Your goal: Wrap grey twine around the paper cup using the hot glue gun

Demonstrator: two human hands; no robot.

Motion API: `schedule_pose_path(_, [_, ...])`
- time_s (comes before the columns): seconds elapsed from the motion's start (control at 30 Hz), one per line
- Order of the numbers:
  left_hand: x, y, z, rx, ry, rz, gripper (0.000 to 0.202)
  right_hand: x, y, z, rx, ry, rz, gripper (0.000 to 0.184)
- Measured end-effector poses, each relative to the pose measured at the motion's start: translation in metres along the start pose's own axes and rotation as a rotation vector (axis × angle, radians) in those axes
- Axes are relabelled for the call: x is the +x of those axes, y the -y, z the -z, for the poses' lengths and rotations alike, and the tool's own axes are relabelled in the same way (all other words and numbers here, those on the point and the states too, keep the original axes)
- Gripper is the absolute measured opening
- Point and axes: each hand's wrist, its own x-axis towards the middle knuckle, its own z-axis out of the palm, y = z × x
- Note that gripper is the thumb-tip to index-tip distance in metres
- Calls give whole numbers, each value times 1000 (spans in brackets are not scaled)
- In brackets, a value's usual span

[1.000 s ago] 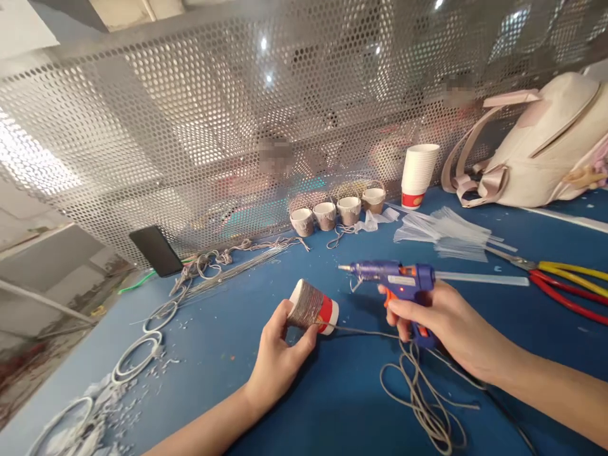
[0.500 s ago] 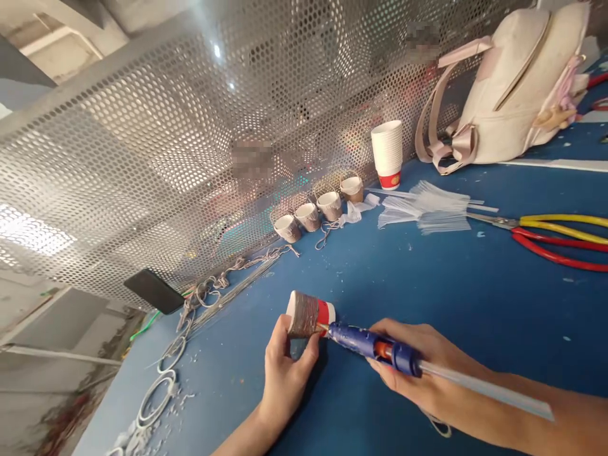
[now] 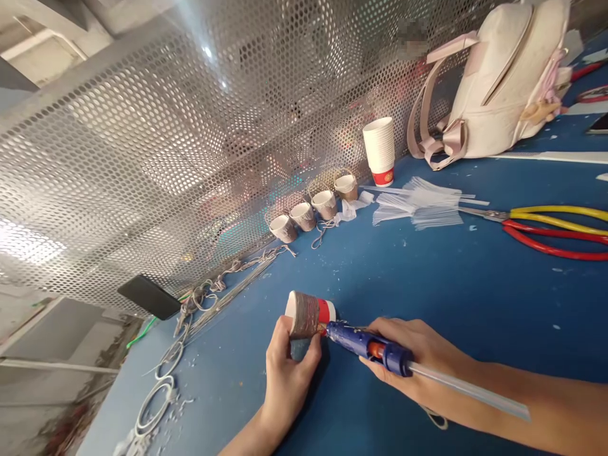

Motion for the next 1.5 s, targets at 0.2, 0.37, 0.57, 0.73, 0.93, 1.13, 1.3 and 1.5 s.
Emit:
schedule_pose_path(0.2, [0, 0, 0, 23, 0, -4, 4, -1, -3, -2, -16, 77, 22, 13])
schedule_pose_path(0.37, [0, -1, 0, -2, 0, -13, 4, -1, -6, -3, -30, 27, 4, 8])
schedule_pose_path(0.57, [2, -4, 1, -9, -6, -44, 4, -3, -8, -4, -78, 54, 48, 10])
schedule_pose_path(0.73, [1, -1, 2, -24, 20, -42, 4, 0, -6, 0, -49, 45, -6, 6])
schedule_pose_path(0.93, [-1, 3, 0, -44, 9, -56, 4, -1, -2, 3, -133, 120, 62, 9])
schedule_pose_path(1.13, [0, 3, 1, -81, 37, -39, 5, 0, -5, 3, -35, 62, -15, 5])
schedule_pose_path(1.3, [-1, 6, 1, -158, 59, -32, 5, 1, 0, 7, -22, 81, -18, 6])
schedule_pose_path(1.5, [-2, 7, 1, -274, 66, -30, 9, 8, 6, 17, 36, 94, -172, 18])
